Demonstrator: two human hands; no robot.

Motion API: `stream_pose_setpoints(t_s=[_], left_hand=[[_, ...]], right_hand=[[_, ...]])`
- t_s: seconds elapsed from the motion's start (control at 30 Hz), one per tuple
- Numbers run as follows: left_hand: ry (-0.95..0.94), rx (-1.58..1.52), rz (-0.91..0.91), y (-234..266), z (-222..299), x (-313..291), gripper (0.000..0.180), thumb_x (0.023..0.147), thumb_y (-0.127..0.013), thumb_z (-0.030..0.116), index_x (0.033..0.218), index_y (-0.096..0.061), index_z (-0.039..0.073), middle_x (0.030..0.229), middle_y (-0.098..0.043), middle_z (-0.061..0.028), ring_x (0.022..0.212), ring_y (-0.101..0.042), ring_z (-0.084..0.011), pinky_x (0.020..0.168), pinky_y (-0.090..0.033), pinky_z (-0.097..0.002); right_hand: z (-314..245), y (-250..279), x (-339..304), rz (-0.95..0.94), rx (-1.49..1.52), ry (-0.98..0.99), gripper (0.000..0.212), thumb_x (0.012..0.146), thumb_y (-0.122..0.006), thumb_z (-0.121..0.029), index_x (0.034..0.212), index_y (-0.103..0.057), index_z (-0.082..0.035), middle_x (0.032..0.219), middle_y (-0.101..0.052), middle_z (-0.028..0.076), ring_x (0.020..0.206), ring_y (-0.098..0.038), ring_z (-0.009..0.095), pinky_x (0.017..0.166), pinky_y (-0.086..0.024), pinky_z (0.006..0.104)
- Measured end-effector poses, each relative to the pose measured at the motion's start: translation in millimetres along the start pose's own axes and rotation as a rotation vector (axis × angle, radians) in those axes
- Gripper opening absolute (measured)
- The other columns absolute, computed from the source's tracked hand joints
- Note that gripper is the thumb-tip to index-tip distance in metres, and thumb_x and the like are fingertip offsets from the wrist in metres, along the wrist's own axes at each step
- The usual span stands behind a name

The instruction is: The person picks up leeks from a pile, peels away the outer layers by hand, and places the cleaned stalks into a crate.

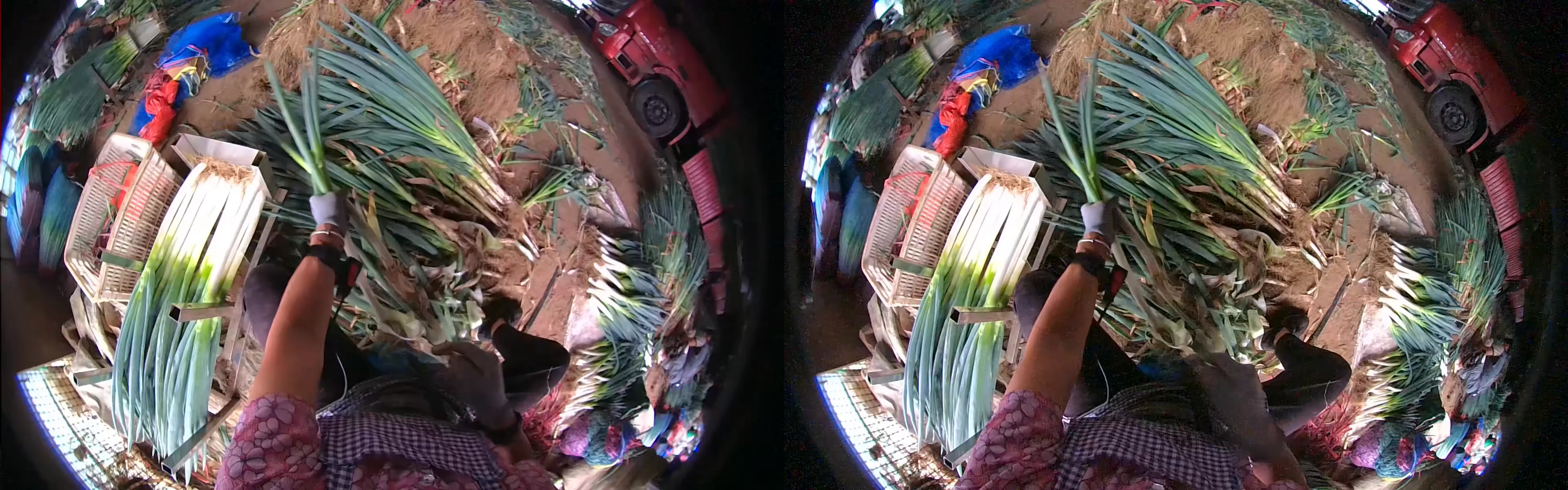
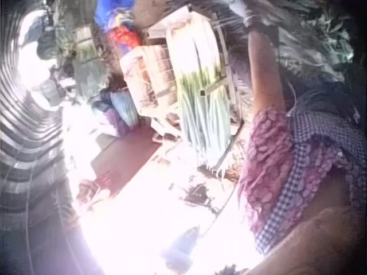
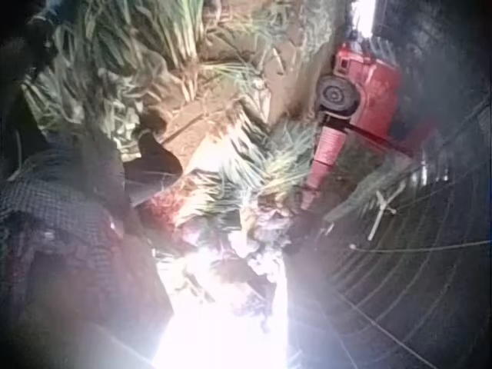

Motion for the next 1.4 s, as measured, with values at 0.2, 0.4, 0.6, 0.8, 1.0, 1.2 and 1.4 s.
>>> stream_pose_setpoints(t_s=[0.2,0.4,0.6,0.8,1.0,1.2,1.4], left_hand=[[0.069,-0.185,-0.181,-3,13,-30,0.016,0.076,-0.068,0.008,0.069,-0.054,0.003,0.057,-0.054,-0.007,0.043,-0.051,-0.0191,0.038,-0.04,-0.0322],[0.081,-0.09,-0.453,-8,24,-76,0.025,0.092,-0.056,0.021,0.091,-0.063,-0.003,0.075,-0.064,-0.0075,0.065,-0.06,-0.0172,0.054,-0.045,-0.0289],[0.033,-0.46,-0.463,8,73,-24,0.023,0.095,-0.048,0.017,0.103,-0.057,-0.002,0.092,-0.064,-0.011,0.079,-0.063,-0.0221,0.074,-0.053,-0.0349],[0.197,-0.829,-0.717,-22,63,-52,0.016,0.089,-0.057,0.012,0.102,-0.056,0.003,0.092,-0.061,-0.0086,0.091,-0.059,-0.0252,0.095,-0.045,-0.0396],[0.482,-0.667,-0.723,-68,37,-155,0.024,0.089,-0.059,0.015,0.109,-0.055,0.003,0.102,-0.061,-0.0089,0.097,-0.059,-0.0219,0.092,-0.046,-0.0344],[-0.301,0.14,-1.205,-72,109,-254,0.024,0.093,-0.055,0.016,0.109,-0.061,-0.001,0.102,-0.065,-0.0093,0.087,-0.06,-0.0162,0.078,-0.049,-0.0294],[-0.634,0.424,-1.189,-119,77,-248,0.026,0.093,-0.054,0.023,0.099,-0.061,-0.002,0.077,-0.061,-0.0159,0.07,-0.057,-0.0172,0.065,-0.045,-0.032]], right_hand=[[8,14,62,0.126,-0.336,0.421,0.041,0.082,-0.067,-0.02,0.117,-0.057,-0.001,0.097,-0.066,0.017,0.083,-0.066,0.026,0.071,-0.051,0.0341],[16,-37,161,0.258,-0.404,0.518,0.034,0.087,-0.06,-0.024,0.115,-0.057,-0.006,0.083,-0.062,0.023,0.072,-0.066,0.029,0.063,-0.05,0.0385],[112,-7,122,0.187,-0.13,0.099,0.019,0.086,-0.063,-0.018,0.1,-0.066,-0.005,0.081,-0.066,0.007,0.073,-0.063,0.019,0.063,-0.049,0.0333],[61,-24,143,-0.118,0.056,0.215,0.05,0.089,-0.06,-0.026,0.13,-0.048,-0.002,0.126,-0.055,0.019,0.113,-0.055,0.024,0.09,-0.046,0.0351],[-3,26,186,0.558,-0.699,0.491,0.031,0.096,-0.05,-0.024,0.109,-0.052,0.003,0.099,-0.061,0.013,0.095,-0.059,0.02,0.08,-0.049,0.034],[-47,130,128,0.321,1.232,0.827,0.045,0.095,-0.048,-0.039,0.107,-0.048,0.005,0.107,-0.056,0.019,0.103,-0.058,0.03,0.098,-0.046,0.0431],[-66,145,84,0.283,0.981,0.863,0.05,0.092,-0.054,-0.041,0.108,-0.049,0.006,0.097,-0.061,0.016,0.095,-0.061,0.026,0.088,-0.05,0.0385]])
Point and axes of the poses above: each hand's wrist, its own x-axis towards the middle knuckle, its own y-axis out of the back of the hand, z = x × y, the point moved 1 cm from there along x, towards the middle knuckle
